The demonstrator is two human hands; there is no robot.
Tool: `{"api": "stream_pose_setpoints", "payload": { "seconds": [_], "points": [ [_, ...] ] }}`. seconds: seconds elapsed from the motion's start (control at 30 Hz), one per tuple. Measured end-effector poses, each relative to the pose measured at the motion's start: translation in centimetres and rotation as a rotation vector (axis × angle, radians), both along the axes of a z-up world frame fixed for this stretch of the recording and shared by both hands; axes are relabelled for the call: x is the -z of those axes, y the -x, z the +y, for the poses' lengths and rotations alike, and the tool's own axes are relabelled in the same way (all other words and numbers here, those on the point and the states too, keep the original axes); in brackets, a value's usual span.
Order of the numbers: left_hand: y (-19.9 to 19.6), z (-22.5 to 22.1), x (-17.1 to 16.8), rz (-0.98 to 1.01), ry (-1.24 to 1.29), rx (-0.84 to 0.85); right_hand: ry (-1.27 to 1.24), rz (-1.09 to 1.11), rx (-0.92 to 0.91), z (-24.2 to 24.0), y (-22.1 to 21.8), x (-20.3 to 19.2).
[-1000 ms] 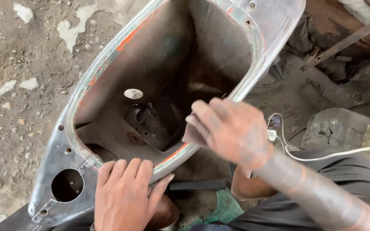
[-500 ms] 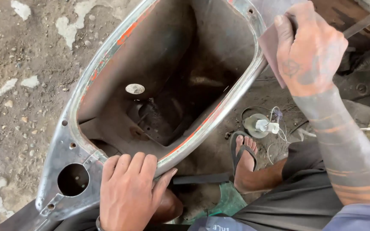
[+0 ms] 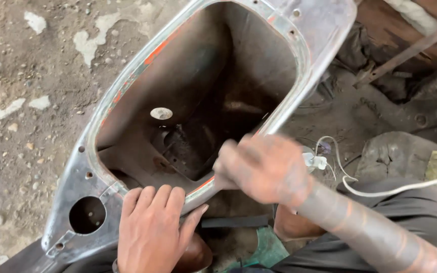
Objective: Sanding the metal frame of a motorcycle using a sanding block and sandpaper to prepare it for finishing.
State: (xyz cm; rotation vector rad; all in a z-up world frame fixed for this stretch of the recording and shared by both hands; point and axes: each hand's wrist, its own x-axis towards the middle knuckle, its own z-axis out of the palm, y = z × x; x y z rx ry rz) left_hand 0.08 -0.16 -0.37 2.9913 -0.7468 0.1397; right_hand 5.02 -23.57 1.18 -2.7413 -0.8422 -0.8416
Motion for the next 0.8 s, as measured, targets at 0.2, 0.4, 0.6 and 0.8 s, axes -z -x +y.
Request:
{"api": "stream_pose_setpoints", "payload": {
  "seconds": [0.2, 0.4, 0.6, 0.8],
  "points": [
    [0.1, 0.1, -0.5, 0.038, 0.006, 0.020, 0.026, -0.152, 0.450, -15.1, -8.1, 4.8],
    [0.1, 0.2, -0.1, 0.023, 0.016, 0.015, 0.038, -0.015, 0.062, -0.3, -1.7, 0.2],
    [0.1, 0.7, 1.3, -0.018, 0.017, 0.029, 0.114, 0.137, 0.715, -7.2, -7.0, 0.5],
    [0.1, 1.0, 2.6, -0.096, 0.026, 0.009, 0.119, 0.171, 0.216, -1.8, -3.9, 0.9]
  ]
}}
